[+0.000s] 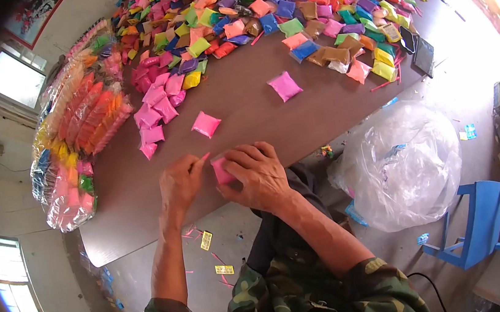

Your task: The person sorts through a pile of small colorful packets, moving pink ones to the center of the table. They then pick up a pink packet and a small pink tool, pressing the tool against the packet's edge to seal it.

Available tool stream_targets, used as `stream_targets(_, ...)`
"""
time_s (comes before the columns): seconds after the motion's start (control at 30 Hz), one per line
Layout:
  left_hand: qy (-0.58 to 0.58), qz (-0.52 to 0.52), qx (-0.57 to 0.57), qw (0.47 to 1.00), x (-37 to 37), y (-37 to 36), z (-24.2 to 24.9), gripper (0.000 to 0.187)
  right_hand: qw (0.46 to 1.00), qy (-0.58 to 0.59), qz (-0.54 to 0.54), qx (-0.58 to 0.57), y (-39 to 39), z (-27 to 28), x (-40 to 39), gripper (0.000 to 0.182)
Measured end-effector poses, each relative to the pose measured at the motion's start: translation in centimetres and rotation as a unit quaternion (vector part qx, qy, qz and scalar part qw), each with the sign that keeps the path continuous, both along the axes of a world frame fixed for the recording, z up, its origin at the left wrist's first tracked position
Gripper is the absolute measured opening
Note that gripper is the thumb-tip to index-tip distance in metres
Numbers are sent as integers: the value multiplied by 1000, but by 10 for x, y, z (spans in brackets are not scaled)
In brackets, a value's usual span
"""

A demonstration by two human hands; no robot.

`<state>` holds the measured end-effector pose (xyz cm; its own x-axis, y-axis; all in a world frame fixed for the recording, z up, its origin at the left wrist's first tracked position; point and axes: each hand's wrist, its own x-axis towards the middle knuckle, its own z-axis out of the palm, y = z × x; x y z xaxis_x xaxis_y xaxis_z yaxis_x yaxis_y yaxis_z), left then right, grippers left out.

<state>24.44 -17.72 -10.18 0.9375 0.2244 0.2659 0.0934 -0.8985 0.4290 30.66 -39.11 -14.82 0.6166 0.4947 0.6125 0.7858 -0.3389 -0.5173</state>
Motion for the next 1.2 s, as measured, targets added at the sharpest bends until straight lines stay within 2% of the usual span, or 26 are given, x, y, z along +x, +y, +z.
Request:
stream_targets(0.13, -2, 36, -57, 998, -19, -12, 11, 14, 1000, -3, 1, 1, -6, 5, 0, 43)
stream_targets(0.23, -41, 21, -92, 995, -39, -36, 1, 14, 1000, -17, 3, 10, -6, 2, -1, 44)
stream_targets(0.33, -86, 61, -51, 993, -46, -40, -22, 14, 1000, -20, 3, 1, -5, 0, -2, 43)
stream_targets(0.43, -51, 125, 17, 991, -50, -25, -27, 14, 1000, -16, 2, -11, -6, -3, -5, 41)
stream_targets(0.53, -78, 115, -29, 990, -52, -33, -19, 16, 1000, -11, 1, -8, -4, -2, -5, 40)
stream_targets(0.63, -157, 65, -23, 985, -40, -54, -18, 19, 1000, -7, 3, -6, -3, -6, -8, 40)
stream_targets(0.77, -90, 108, 1, 990, -34, -29, -30, 16, 999, -29, 5, -18, -2, -8, -5, 42)
stream_targets(0.83, -63, 137, -2, 989, -36, -14, -22, 16, 1000, -25, 7, -17, -1, -7, -6, 38)
stream_targets(0.87, -57, 144, -44, 987, -39, -11, -19, 17, 1000, -23, 7, -15, 0, -7, -5, 36)
stream_targets(0.97, -136, 74, -56, 986, -40, -38, -14, 17, 999, -34, 10, -1, 0, -8, -4, 37)
stream_targets(1.17, -78, 116, 56, 989, -36, -8, -36, 16, 1000, -11, 16, -23, -3, -9, -4, 43)
stream_targets(1.2, -54, 130, 15, 990, -38, -13, -20, 18, 1000, -18, 15, -19, -2, -7, -1, 43)
